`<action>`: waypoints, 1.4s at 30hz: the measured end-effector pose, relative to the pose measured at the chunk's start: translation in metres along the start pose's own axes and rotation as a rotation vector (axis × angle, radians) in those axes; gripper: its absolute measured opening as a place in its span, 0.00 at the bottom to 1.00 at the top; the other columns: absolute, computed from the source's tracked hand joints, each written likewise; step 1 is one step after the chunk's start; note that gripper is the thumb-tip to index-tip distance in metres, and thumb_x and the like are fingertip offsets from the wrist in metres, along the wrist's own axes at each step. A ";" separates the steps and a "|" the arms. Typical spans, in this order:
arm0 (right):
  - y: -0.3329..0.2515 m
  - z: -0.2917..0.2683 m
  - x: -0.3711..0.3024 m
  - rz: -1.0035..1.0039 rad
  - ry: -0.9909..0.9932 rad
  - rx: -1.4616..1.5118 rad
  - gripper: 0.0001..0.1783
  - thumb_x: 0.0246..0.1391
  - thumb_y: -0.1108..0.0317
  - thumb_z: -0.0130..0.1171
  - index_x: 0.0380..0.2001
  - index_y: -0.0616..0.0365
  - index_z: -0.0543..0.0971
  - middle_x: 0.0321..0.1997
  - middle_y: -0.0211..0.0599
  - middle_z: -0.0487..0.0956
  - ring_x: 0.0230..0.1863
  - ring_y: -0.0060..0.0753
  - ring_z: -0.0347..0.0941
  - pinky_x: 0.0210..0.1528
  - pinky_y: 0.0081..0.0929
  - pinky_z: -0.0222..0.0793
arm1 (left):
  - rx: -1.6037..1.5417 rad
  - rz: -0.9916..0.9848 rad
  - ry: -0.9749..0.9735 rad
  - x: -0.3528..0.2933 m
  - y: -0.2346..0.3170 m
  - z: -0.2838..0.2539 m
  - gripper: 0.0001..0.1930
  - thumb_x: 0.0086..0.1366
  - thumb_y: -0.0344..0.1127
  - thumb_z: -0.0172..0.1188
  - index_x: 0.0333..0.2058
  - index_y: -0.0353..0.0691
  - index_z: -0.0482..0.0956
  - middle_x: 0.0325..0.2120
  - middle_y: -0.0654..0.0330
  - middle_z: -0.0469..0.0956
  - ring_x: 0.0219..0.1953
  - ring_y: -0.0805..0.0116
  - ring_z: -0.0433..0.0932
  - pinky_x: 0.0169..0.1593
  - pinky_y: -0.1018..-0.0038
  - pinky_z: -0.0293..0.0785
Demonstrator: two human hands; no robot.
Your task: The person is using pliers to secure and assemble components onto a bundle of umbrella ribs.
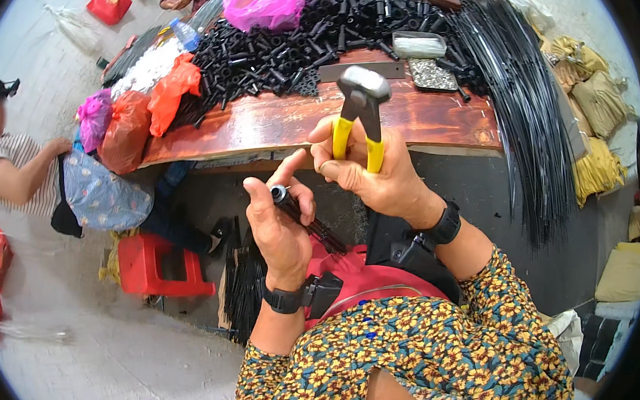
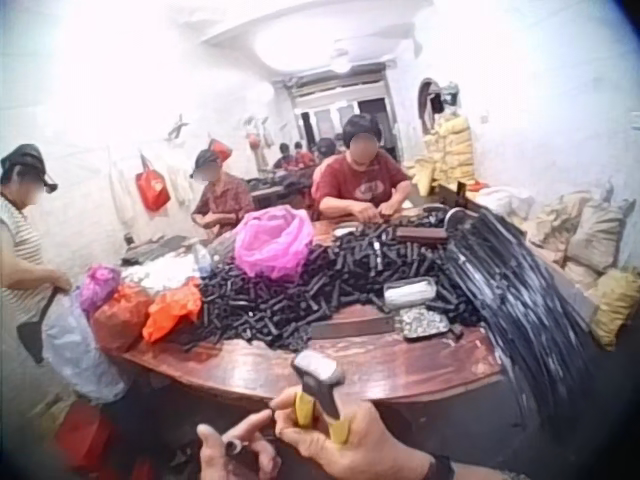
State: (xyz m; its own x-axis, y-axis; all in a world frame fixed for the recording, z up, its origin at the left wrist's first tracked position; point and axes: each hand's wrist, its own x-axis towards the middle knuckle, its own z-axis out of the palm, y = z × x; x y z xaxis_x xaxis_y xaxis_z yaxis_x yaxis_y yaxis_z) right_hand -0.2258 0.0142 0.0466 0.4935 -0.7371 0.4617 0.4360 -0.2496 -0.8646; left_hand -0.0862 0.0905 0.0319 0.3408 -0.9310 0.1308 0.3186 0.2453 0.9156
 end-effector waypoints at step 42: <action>-0.009 0.016 0.013 0.257 -0.238 0.083 0.16 0.57 0.78 0.55 0.48 0.66 0.69 0.36 0.39 0.79 0.28 0.24 0.76 0.28 0.22 0.76 | -0.010 -0.061 -0.027 -0.003 -0.006 -0.004 0.36 0.65 0.69 0.41 0.42 0.35 0.74 0.15 0.70 0.66 0.18 0.80 0.60 0.23 0.81 0.51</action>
State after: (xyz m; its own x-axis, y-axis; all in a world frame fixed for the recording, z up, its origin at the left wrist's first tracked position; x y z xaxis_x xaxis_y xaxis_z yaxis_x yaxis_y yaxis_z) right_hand -0.2112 0.0170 0.0636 0.7524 -0.5996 0.2727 0.3293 -0.0162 -0.9441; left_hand -0.0851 0.0929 0.0247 0.2966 -0.9512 0.0850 0.3473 0.1903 0.9182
